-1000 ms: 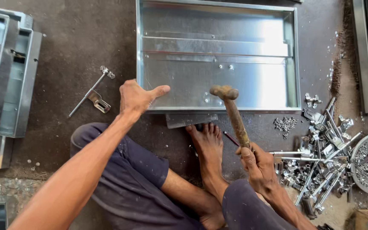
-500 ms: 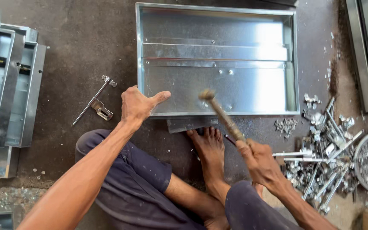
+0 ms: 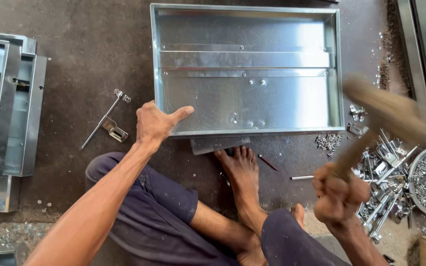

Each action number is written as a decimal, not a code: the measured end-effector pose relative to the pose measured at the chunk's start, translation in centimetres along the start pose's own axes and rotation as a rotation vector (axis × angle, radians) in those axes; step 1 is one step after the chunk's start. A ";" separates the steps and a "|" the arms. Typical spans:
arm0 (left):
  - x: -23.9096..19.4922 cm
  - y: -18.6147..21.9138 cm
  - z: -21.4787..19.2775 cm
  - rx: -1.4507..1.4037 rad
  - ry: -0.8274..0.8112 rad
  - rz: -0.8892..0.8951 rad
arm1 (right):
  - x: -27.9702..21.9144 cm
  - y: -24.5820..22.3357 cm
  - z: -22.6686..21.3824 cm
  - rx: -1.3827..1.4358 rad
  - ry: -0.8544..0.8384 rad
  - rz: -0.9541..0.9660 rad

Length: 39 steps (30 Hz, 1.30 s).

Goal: The person assembles metal boxes by hand, using a hammer to secure hinges and latches onto the metal panels.

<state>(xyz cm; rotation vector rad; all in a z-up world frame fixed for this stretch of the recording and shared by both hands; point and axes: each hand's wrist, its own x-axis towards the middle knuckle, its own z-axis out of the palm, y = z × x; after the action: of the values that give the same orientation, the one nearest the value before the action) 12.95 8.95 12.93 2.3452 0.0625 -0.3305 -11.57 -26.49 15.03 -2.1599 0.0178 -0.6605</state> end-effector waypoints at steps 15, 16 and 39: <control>-1.0 2.9 0.4 -0.116 -0.051 0.000 | -3.5 0.0 1.7 0.021 -0.458 0.669; -0.9 2.8 0.3 -0.106 -0.047 0.003 | -3.3 -0.2 2.0 0.038 -0.443 0.613; -1.1 2.0 1.2 -0.036 -0.016 0.025 | -5.1 1.7 2.1 -0.188 -0.567 0.756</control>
<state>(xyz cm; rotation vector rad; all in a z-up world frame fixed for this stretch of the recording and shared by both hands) 11.89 6.73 13.78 2.3054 0.0314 -0.3330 -14.66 -24.81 10.42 -2.2134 0.5765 0.3986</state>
